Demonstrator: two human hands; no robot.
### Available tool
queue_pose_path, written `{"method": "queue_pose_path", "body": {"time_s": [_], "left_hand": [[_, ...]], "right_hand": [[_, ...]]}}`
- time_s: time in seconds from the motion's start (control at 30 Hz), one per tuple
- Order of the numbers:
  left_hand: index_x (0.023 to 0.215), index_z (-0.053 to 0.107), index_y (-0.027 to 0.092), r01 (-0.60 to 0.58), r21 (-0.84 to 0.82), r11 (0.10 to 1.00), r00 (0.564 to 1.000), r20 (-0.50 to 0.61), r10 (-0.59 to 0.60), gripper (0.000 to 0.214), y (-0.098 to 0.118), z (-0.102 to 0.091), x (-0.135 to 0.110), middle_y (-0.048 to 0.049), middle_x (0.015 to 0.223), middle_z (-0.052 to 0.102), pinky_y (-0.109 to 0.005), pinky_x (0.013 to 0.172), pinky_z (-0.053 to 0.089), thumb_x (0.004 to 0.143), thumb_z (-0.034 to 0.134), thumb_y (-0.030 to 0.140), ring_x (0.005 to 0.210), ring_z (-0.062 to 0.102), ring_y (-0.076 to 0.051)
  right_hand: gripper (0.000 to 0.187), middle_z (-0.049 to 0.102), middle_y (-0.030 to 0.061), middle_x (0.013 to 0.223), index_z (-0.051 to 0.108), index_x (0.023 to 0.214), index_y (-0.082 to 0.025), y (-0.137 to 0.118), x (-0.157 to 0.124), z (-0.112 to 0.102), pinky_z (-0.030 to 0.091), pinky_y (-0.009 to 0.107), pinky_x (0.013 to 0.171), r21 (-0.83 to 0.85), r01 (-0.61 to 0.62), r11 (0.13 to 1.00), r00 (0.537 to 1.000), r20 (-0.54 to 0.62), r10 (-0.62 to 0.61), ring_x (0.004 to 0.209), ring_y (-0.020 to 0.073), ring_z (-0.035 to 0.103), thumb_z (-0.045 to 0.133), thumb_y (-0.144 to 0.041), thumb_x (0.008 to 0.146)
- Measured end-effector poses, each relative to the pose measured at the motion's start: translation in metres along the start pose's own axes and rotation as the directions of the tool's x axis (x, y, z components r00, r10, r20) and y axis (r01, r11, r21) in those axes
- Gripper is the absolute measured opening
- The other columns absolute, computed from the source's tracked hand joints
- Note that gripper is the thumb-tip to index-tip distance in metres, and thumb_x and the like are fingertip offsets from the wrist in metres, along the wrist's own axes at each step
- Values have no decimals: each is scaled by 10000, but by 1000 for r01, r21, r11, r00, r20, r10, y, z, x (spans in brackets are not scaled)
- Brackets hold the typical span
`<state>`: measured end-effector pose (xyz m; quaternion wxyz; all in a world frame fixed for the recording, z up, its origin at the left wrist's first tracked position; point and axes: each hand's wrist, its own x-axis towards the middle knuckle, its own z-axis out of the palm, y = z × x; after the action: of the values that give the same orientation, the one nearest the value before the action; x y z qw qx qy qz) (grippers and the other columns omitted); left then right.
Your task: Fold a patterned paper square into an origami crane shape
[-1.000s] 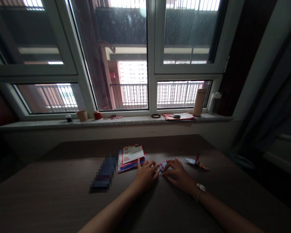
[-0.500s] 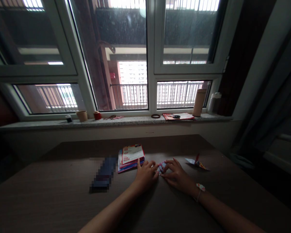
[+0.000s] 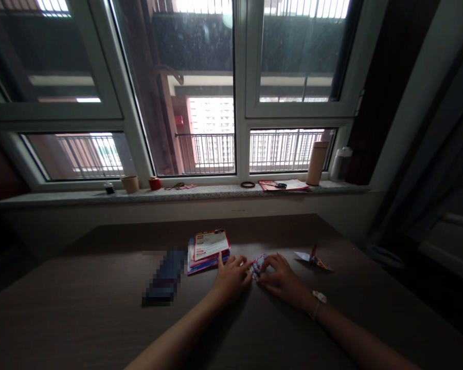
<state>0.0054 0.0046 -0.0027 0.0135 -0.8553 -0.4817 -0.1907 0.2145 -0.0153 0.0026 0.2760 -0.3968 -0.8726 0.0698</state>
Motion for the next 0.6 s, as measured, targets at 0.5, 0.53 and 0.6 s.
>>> {"method": "queue_pose_path", "body": {"time_s": [0.5, 0.53, 0.6], "left_hand": [[1048, 652, 301, 9, -67, 998, 999, -37, -11, 199, -1, -1, 0, 2, 1056, 668, -607, 1120, 98, 878, 551, 320, 1046, 556, -214], [1012, 661, 289, 6, -73, 997, 999, -44, -10, 175, -1, -2, 0, 2, 1031, 677, -596, 1125, 99, 874, 555, 310, 1028, 566, -210], [964, 670, 276, 6, -78, 997, 998, -55, -10, 147, -1, -4, 1, 4, 996, 689, -582, 1131, 100, 867, 560, 290, 1001, 581, -205]], "right_hand": [[142, 581, 21, 1062, 731, 936, -382, 5, 1, 3, 222, 523, 1094, 27, -103, 994, 994, -42, 104, 1074, 219, 509, 642, -313, 848], [136, 582, 23, 1077, 733, 931, -377, 5, 1, 3, 228, 518, 1093, 29, -101, 994, 994, -43, 102, 1082, 221, 507, 636, -322, 852], [134, 583, 22, 1132, 733, 922, -371, 5, 1, 3, 240, 510, 1092, 32, -95, 995, 994, -45, 97, 1119, 228, 494, 624, -325, 859]]}}
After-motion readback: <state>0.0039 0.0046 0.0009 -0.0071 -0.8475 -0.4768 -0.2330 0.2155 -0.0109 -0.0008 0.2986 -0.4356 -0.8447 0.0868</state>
